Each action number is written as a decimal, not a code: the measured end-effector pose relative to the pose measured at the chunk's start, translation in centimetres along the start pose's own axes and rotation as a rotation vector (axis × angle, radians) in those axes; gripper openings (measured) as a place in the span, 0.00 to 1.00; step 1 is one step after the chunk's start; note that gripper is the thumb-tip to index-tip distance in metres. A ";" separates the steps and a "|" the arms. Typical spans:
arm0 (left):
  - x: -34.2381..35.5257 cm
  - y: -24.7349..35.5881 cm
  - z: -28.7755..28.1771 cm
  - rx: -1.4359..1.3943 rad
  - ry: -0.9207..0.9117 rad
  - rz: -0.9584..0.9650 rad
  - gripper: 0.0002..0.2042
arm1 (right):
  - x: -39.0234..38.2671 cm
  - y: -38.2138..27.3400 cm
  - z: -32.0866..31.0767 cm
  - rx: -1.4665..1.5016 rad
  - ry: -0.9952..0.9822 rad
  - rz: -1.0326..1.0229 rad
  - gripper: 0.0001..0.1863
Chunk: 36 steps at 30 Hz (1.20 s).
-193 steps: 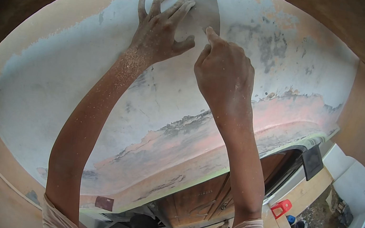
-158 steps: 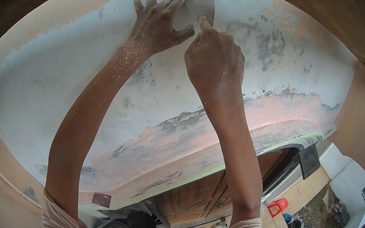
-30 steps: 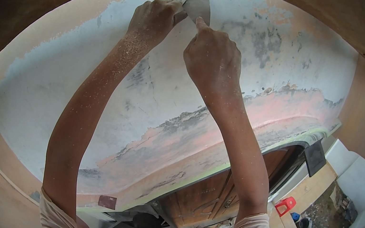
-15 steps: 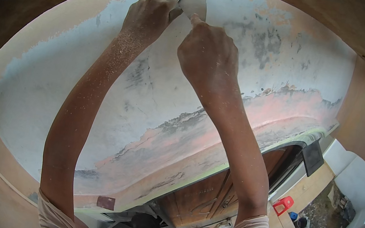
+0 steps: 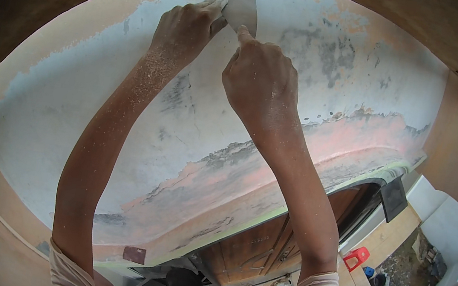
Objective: The person scrapes old paint or plaster off a wall using a putty knife.
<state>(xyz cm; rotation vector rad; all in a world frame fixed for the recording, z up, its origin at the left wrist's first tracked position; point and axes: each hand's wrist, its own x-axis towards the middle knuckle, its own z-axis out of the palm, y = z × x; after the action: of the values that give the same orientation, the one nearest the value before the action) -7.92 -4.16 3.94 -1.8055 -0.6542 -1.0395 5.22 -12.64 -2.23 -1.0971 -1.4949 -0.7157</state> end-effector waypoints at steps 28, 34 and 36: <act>1.6 -0.1 -1.0 0.002 -0.069 -0.075 0.11 | 1.4 -0.2 0.7 -0.036 0.114 -0.062 0.18; 0.3 0.5 -0.2 -0.071 0.083 -0.044 0.10 | 0.7 -0.4 0.1 -0.040 0.071 -0.034 0.18; 1.8 0.1 0.2 -0.012 0.029 -0.064 0.10 | 1.3 -0.1 0.2 -0.040 0.089 -0.020 0.17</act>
<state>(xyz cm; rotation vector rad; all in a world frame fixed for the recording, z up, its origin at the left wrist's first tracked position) -6.85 -4.04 5.41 -1.7866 -0.6928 -1.1122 5.11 -12.13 -1.01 -1.0678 -1.4226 -0.8011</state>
